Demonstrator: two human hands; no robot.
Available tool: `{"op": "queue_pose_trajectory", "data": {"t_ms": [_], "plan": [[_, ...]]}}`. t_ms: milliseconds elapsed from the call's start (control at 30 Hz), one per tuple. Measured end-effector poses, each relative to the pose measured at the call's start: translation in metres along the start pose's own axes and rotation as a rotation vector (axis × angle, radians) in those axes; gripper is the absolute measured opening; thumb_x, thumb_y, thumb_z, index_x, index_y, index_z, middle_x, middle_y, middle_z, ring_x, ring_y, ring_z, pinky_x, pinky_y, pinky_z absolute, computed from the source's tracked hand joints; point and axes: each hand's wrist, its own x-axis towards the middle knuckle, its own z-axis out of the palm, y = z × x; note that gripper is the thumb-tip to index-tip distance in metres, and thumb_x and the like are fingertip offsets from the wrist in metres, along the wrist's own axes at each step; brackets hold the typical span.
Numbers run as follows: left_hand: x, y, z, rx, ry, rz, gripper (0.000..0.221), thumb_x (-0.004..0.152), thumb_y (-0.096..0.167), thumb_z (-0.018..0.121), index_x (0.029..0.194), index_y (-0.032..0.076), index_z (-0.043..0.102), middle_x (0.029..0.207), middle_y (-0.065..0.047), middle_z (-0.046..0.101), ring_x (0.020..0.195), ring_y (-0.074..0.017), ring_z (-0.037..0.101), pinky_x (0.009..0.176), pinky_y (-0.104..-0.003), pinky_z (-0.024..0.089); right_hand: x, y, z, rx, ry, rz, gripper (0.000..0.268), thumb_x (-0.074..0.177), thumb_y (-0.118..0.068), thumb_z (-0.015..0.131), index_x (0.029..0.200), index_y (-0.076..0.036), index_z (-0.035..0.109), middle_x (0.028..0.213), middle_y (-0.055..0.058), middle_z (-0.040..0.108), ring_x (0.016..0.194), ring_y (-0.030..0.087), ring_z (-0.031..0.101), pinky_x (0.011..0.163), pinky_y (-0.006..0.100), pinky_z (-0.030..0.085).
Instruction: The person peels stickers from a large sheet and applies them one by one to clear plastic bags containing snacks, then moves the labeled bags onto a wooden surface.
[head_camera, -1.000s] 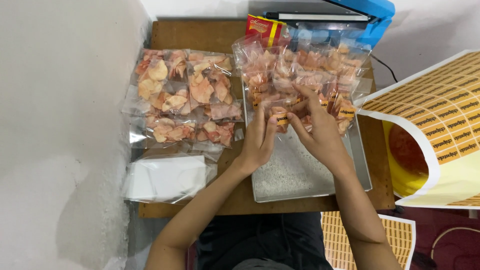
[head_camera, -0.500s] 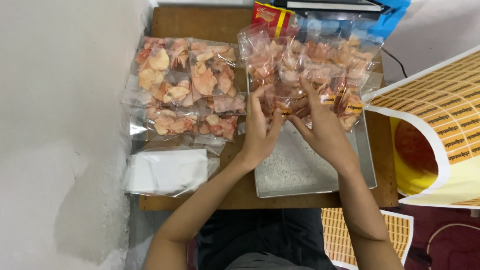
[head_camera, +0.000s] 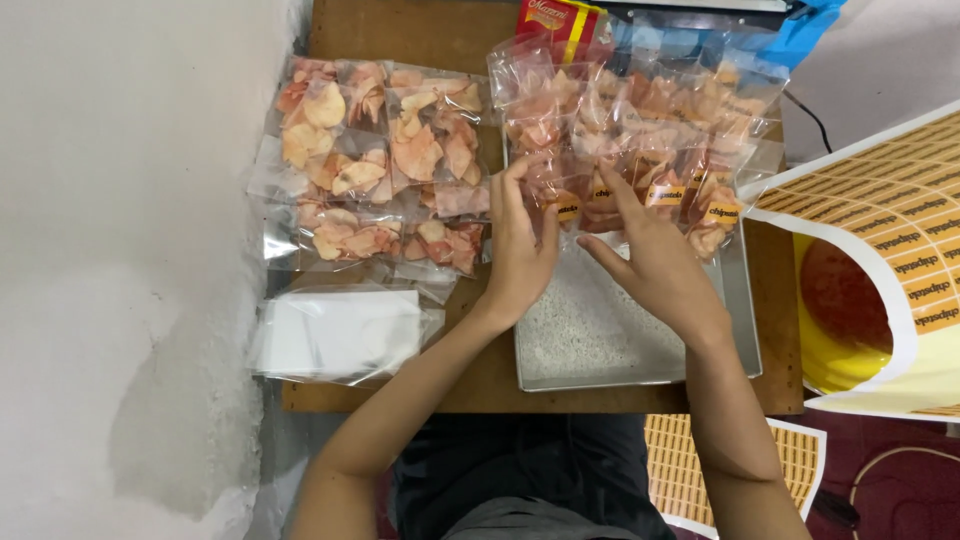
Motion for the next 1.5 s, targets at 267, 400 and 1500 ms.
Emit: {"op": "queue_pose_trajectory", "data": {"t_ms": [267,400,1500], "plan": [[0.002,-0.005,0.001,-0.024,0.072,-0.012,0.056,0.087,-0.009,0.055,0.136,0.009,0.033,0.124,-0.01,0.033,0.121,-0.0323,0.038,0.107,-0.047,0.031,0.002,-0.009,-0.003,-0.003,-0.052,0.021,0.071,0.087,-0.022,0.062,0.148,-0.009,0.027,0.113,0.025,0.062,0.099,0.051,0.058,0.081,0.061,0.046],[0.004,-0.003,-0.002,-0.042,0.107,-0.017,0.064,0.084,-0.009,0.06,0.136,0.013,0.033,0.126,-0.011,0.027,0.118,-0.0293,0.036,0.105,-0.049,0.03,0.003,0.005,0.004,0.0,-0.103,0.023,0.056,0.089,-0.026,0.059,0.139,-0.014,0.038,0.106,0.022,0.064,0.096,0.047,0.061,0.08,0.058,0.048],[-0.002,-0.01,-0.11,0.491,-0.235,0.125,0.045,0.089,0.009,0.056,0.13,0.001,0.041,0.114,-0.023,0.048,0.109,-0.0458,0.053,0.093,-0.05,0.044,0.022,-0.01,0.044,-0.285,0.062,-0.725,0.016,0.087,-0.017,0.067,0.101,-0.009,0.066,0.083,0.014,0.063,0.084,0.035,0.063,0.072,0.042,0.048]]}}
